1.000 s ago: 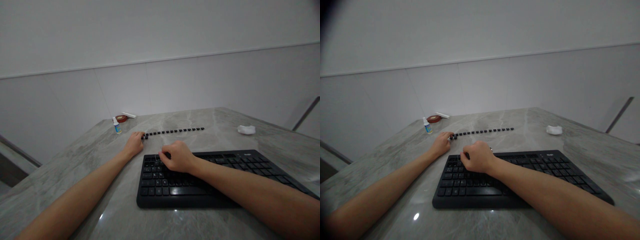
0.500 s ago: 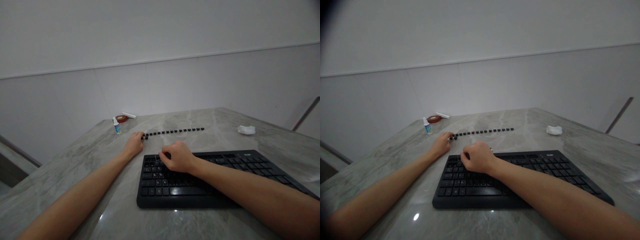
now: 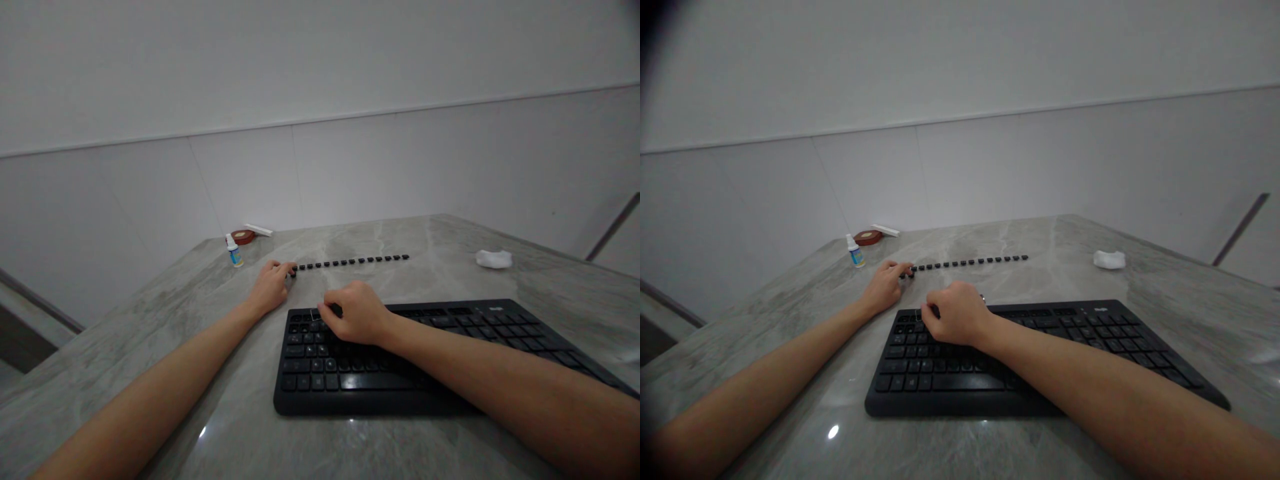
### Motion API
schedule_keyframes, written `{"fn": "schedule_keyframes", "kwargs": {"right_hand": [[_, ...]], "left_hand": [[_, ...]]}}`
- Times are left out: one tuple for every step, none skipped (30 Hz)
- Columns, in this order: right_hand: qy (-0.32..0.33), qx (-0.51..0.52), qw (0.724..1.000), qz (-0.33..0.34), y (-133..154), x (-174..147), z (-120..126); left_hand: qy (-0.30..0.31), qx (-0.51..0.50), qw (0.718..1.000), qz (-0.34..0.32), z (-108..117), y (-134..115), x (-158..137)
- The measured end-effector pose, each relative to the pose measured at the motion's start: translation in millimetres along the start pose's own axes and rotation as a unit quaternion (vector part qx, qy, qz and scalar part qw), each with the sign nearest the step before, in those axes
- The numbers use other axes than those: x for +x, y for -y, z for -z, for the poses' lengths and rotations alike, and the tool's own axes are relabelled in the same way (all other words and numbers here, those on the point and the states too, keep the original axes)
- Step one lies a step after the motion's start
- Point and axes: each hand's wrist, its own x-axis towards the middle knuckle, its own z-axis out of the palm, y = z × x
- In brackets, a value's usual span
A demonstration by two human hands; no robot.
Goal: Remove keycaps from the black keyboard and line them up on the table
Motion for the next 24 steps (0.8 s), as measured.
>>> {"fn": "schedule_keyframes", "kwargs": {"right_hand": [[0.002, 0.001, 1.000, -0.001, 0.0, 0.0, 0.0], [0.003, 0.002, 1.000, -0.001, -0.1, 0.0, 0.0], [0.004, 0.002, 1.000, 0.000, -0.1, 0.0, -0.2], [0.005, 0.002, 1.000, 0.001, -0.1, 0.0, -0.3], [0.005, 0.001, 1.000, 0.002, 0.0, 0.1, -0.6], [0.005, 0.001, 1.000, 0.003, 0.1, 0.1, -0.8], [0.005, 0.001, 1.000, 0.002, 0.2, 0.2, -0.9], [0.005, 0.001, 1.000, 0.002, 0.4, 0.2, -0.9], [0.006, 0.000, 1.000, 0.001, 0.5, 0.3, -0.9], [0.006, 0.000, 1.000, 0.001, 0.7, 0.3, -0.8], [0.007, 0.000, 1.000, 0.002, 0.7, 0.4, -0.6], [0.007, 0.000, 1.000, 0.003, 0.7, 0.4, -0.4], [0.008, 0.000, 1.000, 0.003, 0.6, 0.5, -0.3], [0.007, 0.000, 1.000, 0.004, 0.5, 0.6, -0.2], [0.007, -0.001, 1.000, 0.003, 0.3, 0.8, -0.1], [0.006, -0.001, 1.000, 0.003, 0.2, 0.9, -0.1], [0.005, -0.001, 1.000, 0.002, 0.1, 1.1, 0.0], [0.005, 0.000, 1.000, 0.002, 0.1, 1.3, 0.1], [0.004, 0.000, 1.000, 0.001, 0.3, 1.4, 0.2], [0.003, 0.001, 1.000, 0.001, 0.5, 1.4, 0.3], [0.003, 0.001, 1.000, 0.001, 0.7, 1.3, 0.3], [0.004, 0.002, 1.000, 0.001, 0.9, 1.1, 0.3], [0.005, 0.003, 1.000, 0.000, 1.0, 0.9, 0.3], [0.005, 0.003, 1.000, -0.001, 1.0, 0.6, 0.2]], "left_hand": [[0.000, 0.000, 1.000, 0.002, -0.3, 0.2, 0.0], [0.000, 0.001, 1.000, 0.003, -0.5, 0.4, 0.1], [0.000, 0.001, 1.000, 0.005, -0.7, 0.5, 0.1], [0.000, 0.002, 1.000, 0.006, -0.9, 0.6, 0.1], [0.001, 0.003, 1.000, 0.008, -1.0, 0.7, 0.1], [0.001, 0.003, 1.000, 0.009, -1.1, 0.8, 0.1], [0.001, 0.004, 1.000, 0.011, -1.1, 0.9, 0.2], [0.002, 0.005, 1.000, 0.012, -1.2, 1.0, 0.2], [0.002, 0.006, 1.000, 0.014, -1.4, 1.1, 0.3], [0.002, 0.007, 1.000, 0.016, -1.7, 1.4, 0.4], [0.003, 0.008, 1.000, 0.018, -2.0, 1.7, 0.5], [0.003, 0.008, 1.000, 0.020, -2.3, 2.0, 0.6], [0.004, 0.009, 1.000, 0.021, -2.6, 2.4, 0.7], [0.004, 0.009, 1.000, 0.022, -2.8, 2.7, 0.8], [0.005, 0.009, 1.000, 0.022, -2.8, 2.8, 0.9], [0.005, 0.008, 1.000, 0.022, -2.6, 2.8, 0.9], [0.005, 0.008, 1.000, 0.022, -2.2, 2.6, 1.0], [0.006, 0.007, 1.000, 0.021, -1.7, 2.3, 1.0], [0.006, 0.007, 1.000, 0.020, -1.1, 1.8, 1.0], [0.006, 0.007, 1.000, 0.020, -0.6, 1.4, 1.1], [0.006, 0.006, 1.000, 0.021, -0.3, 1.0, 1.2], [0.005, 0.006, 1.000, 0.022, -0.1, 0.7, 1.3], [0.005, 0.007, 1.000, 0.023, -0.2, 0.6, 1.4], [0.005, 0.007, 1.000, 0.023, -0.5, 0.6, 1.4]]}}
